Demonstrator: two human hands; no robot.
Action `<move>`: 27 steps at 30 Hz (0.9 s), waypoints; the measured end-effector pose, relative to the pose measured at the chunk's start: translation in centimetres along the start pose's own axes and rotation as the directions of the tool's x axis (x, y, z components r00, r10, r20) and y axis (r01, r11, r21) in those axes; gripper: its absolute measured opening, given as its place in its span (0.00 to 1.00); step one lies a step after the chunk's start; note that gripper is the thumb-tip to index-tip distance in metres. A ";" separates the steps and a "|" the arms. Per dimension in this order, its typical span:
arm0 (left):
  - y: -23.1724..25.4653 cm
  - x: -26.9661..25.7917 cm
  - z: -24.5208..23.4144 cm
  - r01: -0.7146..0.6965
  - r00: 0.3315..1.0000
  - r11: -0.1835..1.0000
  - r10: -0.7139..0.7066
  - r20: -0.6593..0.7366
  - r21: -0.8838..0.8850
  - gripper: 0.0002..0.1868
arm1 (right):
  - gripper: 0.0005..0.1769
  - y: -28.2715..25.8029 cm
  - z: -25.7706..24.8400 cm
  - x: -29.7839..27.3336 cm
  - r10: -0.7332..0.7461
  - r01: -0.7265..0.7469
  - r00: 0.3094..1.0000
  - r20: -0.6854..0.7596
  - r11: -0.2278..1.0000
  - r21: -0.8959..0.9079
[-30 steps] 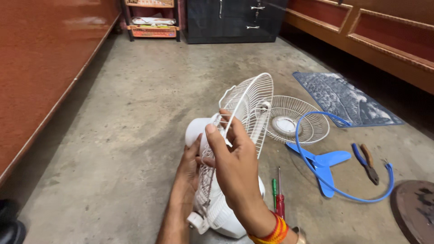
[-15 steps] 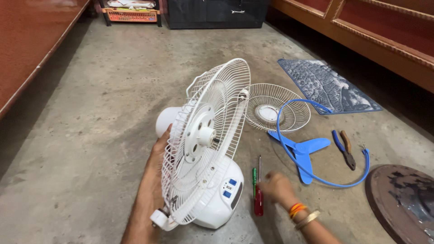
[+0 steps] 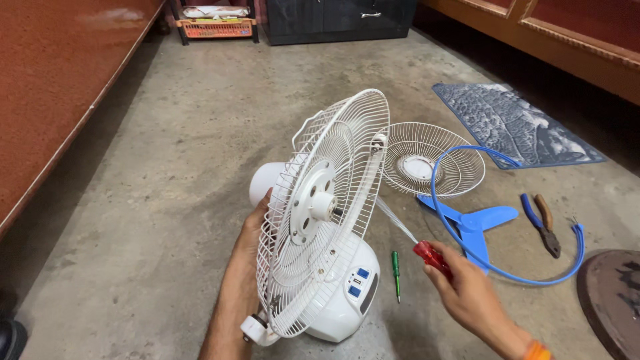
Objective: The person assembles a white and blue table fan on the floor. They use a red screwdriver to secure the blue back cover to the fan base, then attach the white rear motor housing and the front wire cage.
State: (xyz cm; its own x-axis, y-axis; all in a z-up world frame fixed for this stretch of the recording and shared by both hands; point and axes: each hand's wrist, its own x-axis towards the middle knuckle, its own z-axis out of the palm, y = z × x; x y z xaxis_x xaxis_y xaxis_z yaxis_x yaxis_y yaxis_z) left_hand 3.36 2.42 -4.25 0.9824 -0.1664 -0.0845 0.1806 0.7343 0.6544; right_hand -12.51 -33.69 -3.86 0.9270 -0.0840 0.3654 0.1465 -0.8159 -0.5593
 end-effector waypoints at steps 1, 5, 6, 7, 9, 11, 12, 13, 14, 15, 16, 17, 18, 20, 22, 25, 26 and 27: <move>-0.3 0.0 0.0 -0.014 1.000 1.000 0.014 -0.005 0.010 0.26 | 0.24 -2.4 -2.2 -0.4 -0.142 0.141 0.990 -0.013 0.989 -0.043; -0.9 1.1 0.7 -0.121 0.992 0.991 0.122 -0.011 0.061 0.24 | 0.29 -8.7 -5.4 -1.3 -0.066 0.072 0.997 0.051 0.990 -0.119; -0.7 1.3 0.7 -0.156 0.987 0.984 0.158 -0.023 0.081 0.24 | 0.28 -9.2 -5.4 -1.6 -0.095 0.099 0.995 0.034 0.987 -0.131; -0.7 1.3 0.7 -0.190 0.981 0.977 0.193 -0.026 0.098 0.24 | 0.27 -9.6 -5.4 -1.7 -0.124 0.125 0.992 0.016 0.982 -0.143; -0.4 1.1 0.5 -0.146 0.982 0.977 0.162 -0.093 0.158 0.23 | 0.24 -9.9 -5.7 -1.9 -0.315 0.301 0.943 -0.104 0.945 -0.129; -0.1 0.4 0.2 -0.161 0.987 0.966 0.160 0.022 0.204 0.24 | 0.23 -10.2 -6.0 -2.7 -0.374 0.353 0.910 -0.178 0.925 -0.138; 0.2 0.2 0.3 -0.238 0.960 0.950 0.198 0.199 0.203 0.26 | 0.23 -10.3 -6.3 -3.1 -0.348 0.323 0.917 -0.193 0.934 -0.152; 0.5 0.0 0.6 -0.315 0.901 0.930 0.230 0.368 0.189 0.29 | 0.23 -10.4 -6.4 -3.5 -0.323 0.292 0.923 -0.208 0.942 -0.165; 0.7 -0.4 0.9 -0.283 0.920 0.942 0.214 0.327 0.179 0.28 | 0.22 -10.5 -6.3 -3.8 -0.315 0.288 0.923 -0.221 0.947 -0.144; 0.6 -0.9 1.4 -0.251 0.938 0.953 0.197 0.286 0.167 0.28 | 0.22 -10.6 -6.1 -4.2 -0.306 0.284 0.923 -0.234 0.951 -0.122; 0.7 -1.4 1.8 -0.218 0.954 0.963 0.177 0.242 0.157 0.27 | 0.21 -10.6 -5.9 -4.6 -0.295 0.279 0.924 -0.245 0.955 -0.098; 0.8 -1.8 2.2 -0.211 0.958 0.967 0.176 0.224 0.140 0.27 | 0.21 -10.7 -5.5 -4.9 -0.319 0.300 0.921 -0.222 0.947 -0.118; 0.8 -2.1 2.6 -0.201 0.963 0.972 0.173 0.208 0.123 0.27 | 0.22 -10.7 -5.0 -5.0 -0.340 0.317 0.919 -0.200 0.938 -0.138; 0.8 -2.4 3.0 -0.193 0.964 0.976 0.170 0.202 0.101 0.26 | 0.22 -11.1 -4.7 -5.0 -0.363 0.336 0.915 -0.176 0.927 -0.165; 0.9 -2.4 2.9 -0.198 0.960 0.976 0.175 0.219 0.092 0.26 | 0.22 -12.2 -4.2 -4.8 -0.368 0.339 0.914 -0.171 0.924 -0.176; 0.4 -2.1 2.3 -0.181 0.971 0.980 0.163 0.177 0.088 0.25 | 0.22 -13.5 -4.0 -4.4 -0.336 0.309 0.923 -0.189 0.938 -0.160; 0.5 -1.6 2.0 -0.212 0.960 0.972 0.188 0.208 0.098 0.25 | 0.22 -13.8 -4.0 -4.3 -0.333 0.304 0.923 -0.191 0.938 -0.163; 0.6 -1.0 1.9 -0.244 0.948 0.964 0.213 0.238 0.108 0.25 | 0.23 -13.9 -4.0 -4.2 -0.329 0.300 0.924 -0.193 0.939 -0.166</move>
State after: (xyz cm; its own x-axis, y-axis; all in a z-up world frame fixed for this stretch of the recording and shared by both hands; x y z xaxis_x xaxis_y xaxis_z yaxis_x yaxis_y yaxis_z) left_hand 2.35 1.74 -2.36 0.9582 -0.1585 0.2383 -0.0702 0.6769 0.7327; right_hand -19.81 -24.26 5.32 0.7417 0.0805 0.6659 0.3583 -0.8868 -0.2919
